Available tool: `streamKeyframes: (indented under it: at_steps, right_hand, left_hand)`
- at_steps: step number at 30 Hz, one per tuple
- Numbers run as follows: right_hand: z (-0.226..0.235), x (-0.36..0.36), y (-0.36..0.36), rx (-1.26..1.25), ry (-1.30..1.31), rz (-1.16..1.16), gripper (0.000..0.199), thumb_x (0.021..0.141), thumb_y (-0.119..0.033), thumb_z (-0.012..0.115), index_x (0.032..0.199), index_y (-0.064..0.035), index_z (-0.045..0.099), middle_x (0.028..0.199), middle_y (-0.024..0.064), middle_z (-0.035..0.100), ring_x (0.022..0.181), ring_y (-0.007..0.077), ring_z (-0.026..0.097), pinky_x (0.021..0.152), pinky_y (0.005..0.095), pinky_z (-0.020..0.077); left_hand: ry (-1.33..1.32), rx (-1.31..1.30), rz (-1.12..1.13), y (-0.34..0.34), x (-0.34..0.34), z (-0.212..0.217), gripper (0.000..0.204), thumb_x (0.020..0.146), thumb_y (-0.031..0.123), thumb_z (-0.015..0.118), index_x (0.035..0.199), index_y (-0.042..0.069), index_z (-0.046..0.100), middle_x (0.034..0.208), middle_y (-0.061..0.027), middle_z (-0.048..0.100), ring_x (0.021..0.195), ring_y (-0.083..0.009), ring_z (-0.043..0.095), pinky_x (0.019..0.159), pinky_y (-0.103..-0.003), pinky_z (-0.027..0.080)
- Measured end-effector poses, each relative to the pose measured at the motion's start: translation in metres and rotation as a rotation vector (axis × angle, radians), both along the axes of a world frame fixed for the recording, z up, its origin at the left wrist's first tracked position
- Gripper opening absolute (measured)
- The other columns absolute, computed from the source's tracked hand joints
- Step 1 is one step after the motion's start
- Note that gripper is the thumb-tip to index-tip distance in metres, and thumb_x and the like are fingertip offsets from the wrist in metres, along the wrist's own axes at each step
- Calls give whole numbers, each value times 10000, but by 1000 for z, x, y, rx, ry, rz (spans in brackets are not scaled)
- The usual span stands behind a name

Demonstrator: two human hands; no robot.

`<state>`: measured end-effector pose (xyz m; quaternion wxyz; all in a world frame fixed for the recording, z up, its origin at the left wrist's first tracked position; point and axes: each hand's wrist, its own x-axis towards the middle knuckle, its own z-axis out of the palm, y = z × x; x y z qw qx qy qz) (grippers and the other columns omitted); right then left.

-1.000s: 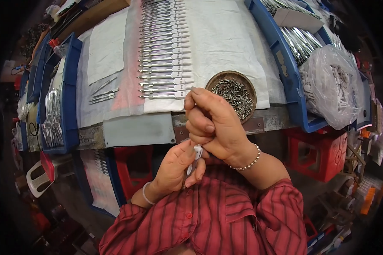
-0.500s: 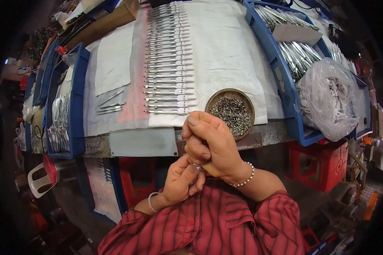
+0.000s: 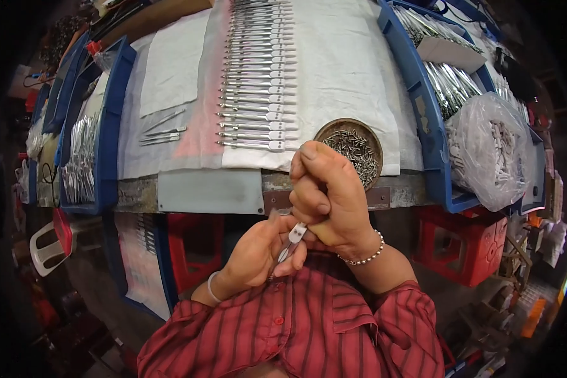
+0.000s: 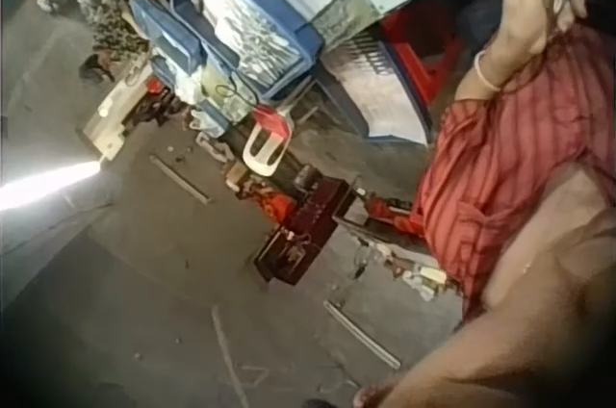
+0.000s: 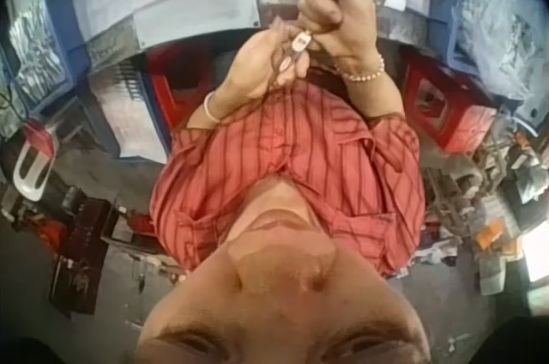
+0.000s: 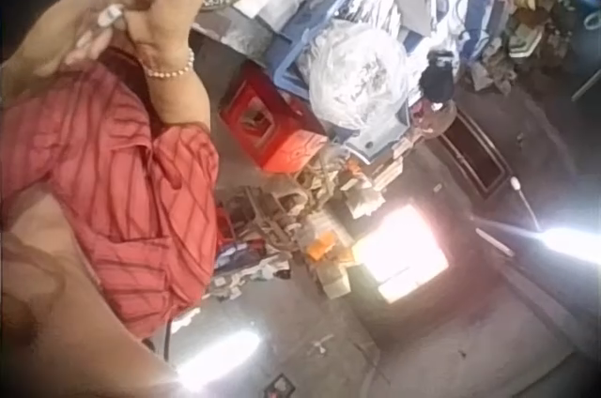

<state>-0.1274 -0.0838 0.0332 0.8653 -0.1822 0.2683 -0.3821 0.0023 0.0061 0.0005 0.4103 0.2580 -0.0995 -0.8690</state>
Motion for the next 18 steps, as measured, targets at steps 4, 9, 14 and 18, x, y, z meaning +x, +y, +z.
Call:
streamKeyframes:
  at_steps: [4, 9, 14, 18]
  right_hand:
    - [-11, 3, -1, 92, -29, -2, 248, 923, -255, 428, 785, -55, 476, 444, -51, 282, 356, 35, 182, 324, 198, 149]
    - [-13, 9, 0, 72, 55, 52, 219, 938, -243, 380, 807, -80, 445, 425, -68, 242, 340, 32, 147, 320, 195, 127]
    - [-8, 16, -6, 59, 120, 57, 231, 928, -254, 406, 784, -80, 454, 427, -68, 244, 344, 34, 154, 325, 198, 129]
    - [-7, 21, -10, 59, 195, 75, 246, 917, -272, 429, 768, -79, 462, 430, -67, 245, 347, 36, 152, 328, 200, 130]
  left_hand:
    - [99, 102, -77, -1, 2, -9, 402, 956, 350, 346, 972, -8, 528, 630, -70, 537, 402, -61, 361, 392, -184, 293]
    - [352, 181, -30, 4, 0, -22, 302, 952, 278, 393, 942, 8, 528, 624, -20, 484, 417, -40, 339, 386, -177, 271]
    - [310, 138, 107, 8, -4, -21, 311, 952, 287, 393, 951, 2, 518, 645, -26, 491, 420, -40, 343, 386, -171, 272]
    - [42, 17, 149, 5, -3, -12, 323, 956, 290, 383, 964, -3, 518, 676, -40, 517, 427, -48, 364, 405, -167, 309]
